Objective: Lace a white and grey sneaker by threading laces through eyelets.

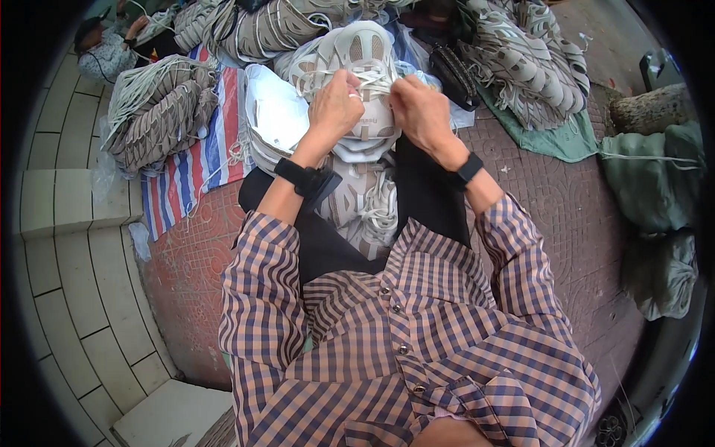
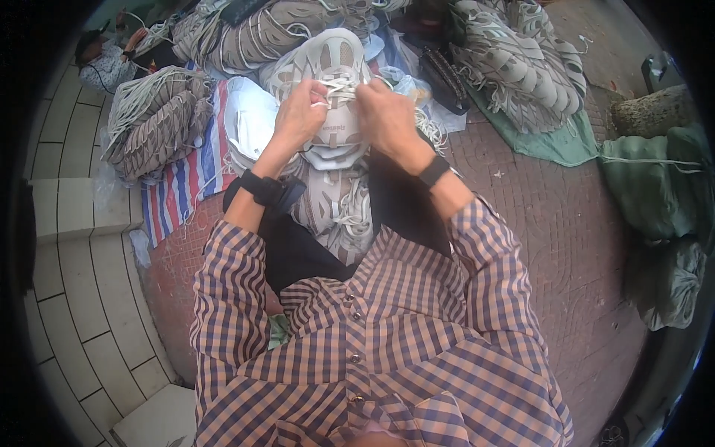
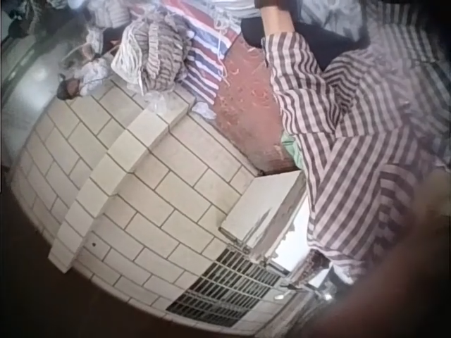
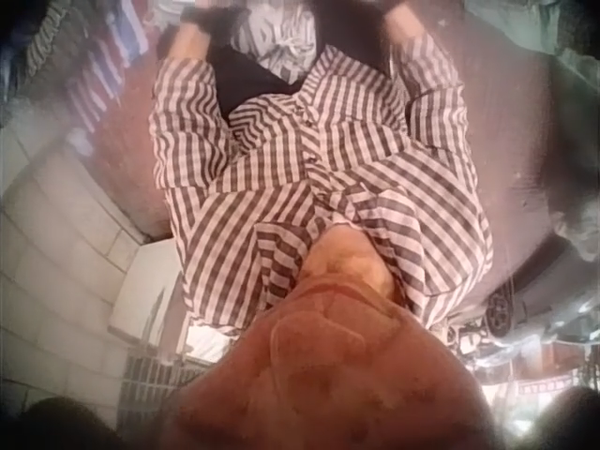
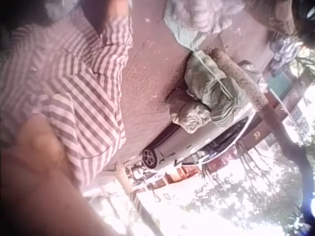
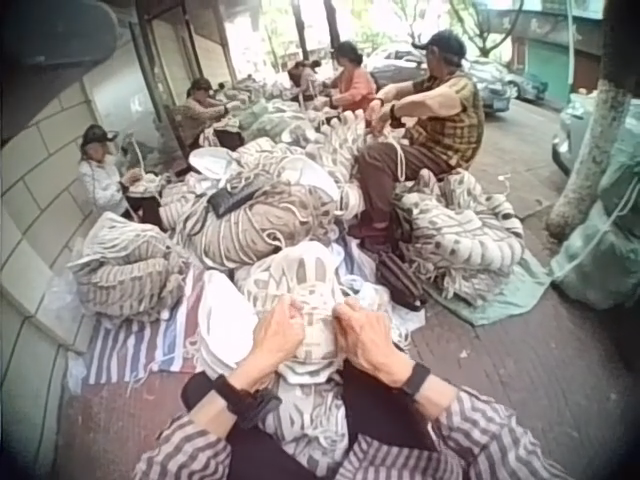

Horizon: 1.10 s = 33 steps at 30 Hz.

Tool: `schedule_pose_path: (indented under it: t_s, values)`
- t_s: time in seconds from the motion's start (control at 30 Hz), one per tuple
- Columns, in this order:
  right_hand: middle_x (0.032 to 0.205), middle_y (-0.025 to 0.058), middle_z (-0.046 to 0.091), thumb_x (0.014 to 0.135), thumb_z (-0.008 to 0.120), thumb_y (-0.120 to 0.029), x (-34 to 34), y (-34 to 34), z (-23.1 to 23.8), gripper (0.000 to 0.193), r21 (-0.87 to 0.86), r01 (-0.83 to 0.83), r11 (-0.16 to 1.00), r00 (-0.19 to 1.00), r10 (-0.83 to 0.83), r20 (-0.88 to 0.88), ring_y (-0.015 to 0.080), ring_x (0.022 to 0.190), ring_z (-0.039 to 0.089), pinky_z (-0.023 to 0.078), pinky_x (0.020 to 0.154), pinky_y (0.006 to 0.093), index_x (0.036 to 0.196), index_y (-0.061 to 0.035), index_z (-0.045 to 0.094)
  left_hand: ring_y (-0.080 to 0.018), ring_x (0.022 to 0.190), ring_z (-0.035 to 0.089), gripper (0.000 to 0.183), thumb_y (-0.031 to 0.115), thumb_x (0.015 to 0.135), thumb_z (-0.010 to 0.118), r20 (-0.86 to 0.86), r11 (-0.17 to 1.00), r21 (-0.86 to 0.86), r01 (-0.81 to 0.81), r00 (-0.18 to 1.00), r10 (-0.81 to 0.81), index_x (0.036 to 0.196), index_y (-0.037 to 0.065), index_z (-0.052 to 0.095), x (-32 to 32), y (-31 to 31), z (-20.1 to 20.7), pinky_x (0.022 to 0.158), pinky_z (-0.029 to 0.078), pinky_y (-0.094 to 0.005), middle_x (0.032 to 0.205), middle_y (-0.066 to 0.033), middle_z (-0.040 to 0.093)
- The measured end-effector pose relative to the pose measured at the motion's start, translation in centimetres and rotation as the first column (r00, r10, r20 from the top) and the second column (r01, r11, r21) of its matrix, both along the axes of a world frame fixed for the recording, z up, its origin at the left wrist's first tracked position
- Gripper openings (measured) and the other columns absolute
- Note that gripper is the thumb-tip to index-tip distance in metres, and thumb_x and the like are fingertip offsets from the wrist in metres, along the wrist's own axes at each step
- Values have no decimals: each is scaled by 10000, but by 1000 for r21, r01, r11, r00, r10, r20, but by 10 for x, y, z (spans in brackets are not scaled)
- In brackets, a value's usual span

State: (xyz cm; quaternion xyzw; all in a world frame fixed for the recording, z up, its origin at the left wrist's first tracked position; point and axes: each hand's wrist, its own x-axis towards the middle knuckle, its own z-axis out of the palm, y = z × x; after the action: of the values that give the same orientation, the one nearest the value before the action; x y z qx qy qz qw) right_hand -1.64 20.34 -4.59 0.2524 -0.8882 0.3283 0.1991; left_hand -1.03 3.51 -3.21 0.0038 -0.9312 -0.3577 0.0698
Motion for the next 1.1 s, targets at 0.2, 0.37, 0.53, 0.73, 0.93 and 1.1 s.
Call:
schedule_pose_path:
  t_s: [0.2,0.37,0.53,0.73,0.93,1.1]
  values:
    - [767,87,655,841,571,-185,4,-7,14,154,-625,65,778,818,317,480,121,518,575,447,488,236,808,-35,561,-309,787,601,156,173,739,599,-89,996,10,-91,992,92,816,39,619,4,10,-10,705,452,-393,830,-137,639]
    - [606,-30,476,900,496,-177,20,32,2,118,-680,96,726,614,495,615,37,490,456,470,475,193,883,-61,509,-93,707,538,197,182,788,633,110,778,608,-158,987,115,855,-3,636,47,-26,-13,648,426,-228,756,-15,609]
    - [652,-11,521,875,537,-166,38,79,5,122,-362,196,911,753,96,651,42,543,478,409,476,182,857,-49,567,-66,735,523,203,185,806,619,327,910,414,-10,935,-138,867,-8,641,102,-34,4,670,412,-199,798,-6,612]
    - [937,108,544,793,615,-168,23,17,6,204,-285,-22,958,973,86,214,264,703,582,472,626,342,972,-71,590,-176,760,558,179,138,767,620,-169,986,167,27,986,2,931,75,655,28,-6,31,708,430,-283,817,-61,577]
    - [874,109,508,777,592,-143,13,3,-1,125,-114,-84,990,996,87,17,289,750,546,457,621,372,852,-60,536,-241,923,520,147,72,705,609,-426,866,-475,157,820,-383,850,86,583,-16,7,11,740,409,-365,922,-64,543]
    - [780,94,494,758,552,-76,19,12,-4,69,-32,-146,989,989,146,-5,282,736,521,409,630,381,800,-47,505,-211,901,544,193,23,656,628,-227,706,-680,196,860,-457,803,87,521,-8,15,22,704,398,-347,832,-60,546]
